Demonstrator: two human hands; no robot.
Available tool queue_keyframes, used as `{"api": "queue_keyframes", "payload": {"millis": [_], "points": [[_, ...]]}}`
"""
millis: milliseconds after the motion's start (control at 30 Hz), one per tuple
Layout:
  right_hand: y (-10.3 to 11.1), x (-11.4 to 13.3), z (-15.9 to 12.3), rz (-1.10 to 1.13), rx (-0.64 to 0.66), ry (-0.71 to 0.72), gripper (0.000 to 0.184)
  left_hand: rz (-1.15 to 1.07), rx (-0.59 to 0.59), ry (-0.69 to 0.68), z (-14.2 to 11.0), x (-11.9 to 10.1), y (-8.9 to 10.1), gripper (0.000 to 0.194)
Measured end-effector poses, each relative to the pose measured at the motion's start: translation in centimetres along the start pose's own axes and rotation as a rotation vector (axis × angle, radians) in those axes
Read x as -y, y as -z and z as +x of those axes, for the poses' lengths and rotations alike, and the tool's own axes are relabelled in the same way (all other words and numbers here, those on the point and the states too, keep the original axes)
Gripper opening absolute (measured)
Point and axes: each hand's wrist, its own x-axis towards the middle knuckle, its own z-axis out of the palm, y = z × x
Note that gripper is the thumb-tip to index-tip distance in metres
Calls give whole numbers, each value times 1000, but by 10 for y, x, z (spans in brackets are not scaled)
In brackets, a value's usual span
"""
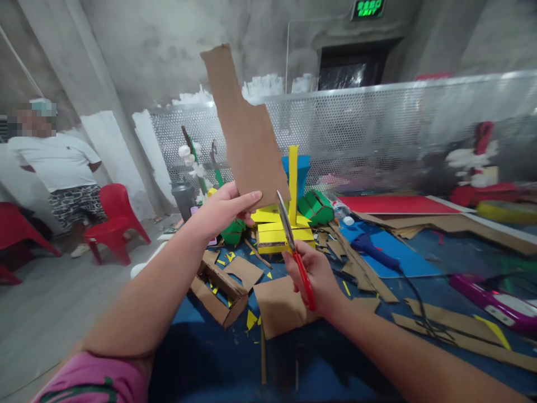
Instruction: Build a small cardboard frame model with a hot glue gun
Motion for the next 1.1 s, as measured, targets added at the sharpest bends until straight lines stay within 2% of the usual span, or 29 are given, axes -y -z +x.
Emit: {"api": "queue_keyframes", "payload": {"millis": [233,500,633,733,833,967,1100], "points": [[1,3,-3,6,-3,8,51,-83,-12,15,-1,1,-7,40],[4,-3,0,24,5,-12,52,-63,-72,18,-1,2,-9,44],[5,-9,4,64,17,20,51,-3,-162,51,2,5,-7,48],[3,-14,4,64,27,66,50,-57,-254,-3,3,9,-9,61],[-2,-15,4,142,33,11,53,-32,-301,-56,2,12,-14,64],[-5,-13,4,229,50,-81,57,54,-256,-89,1,14,-20,61],[0,-16,5,212,61,-61,56,89,-169,-109,3,15,-22,60]]}}
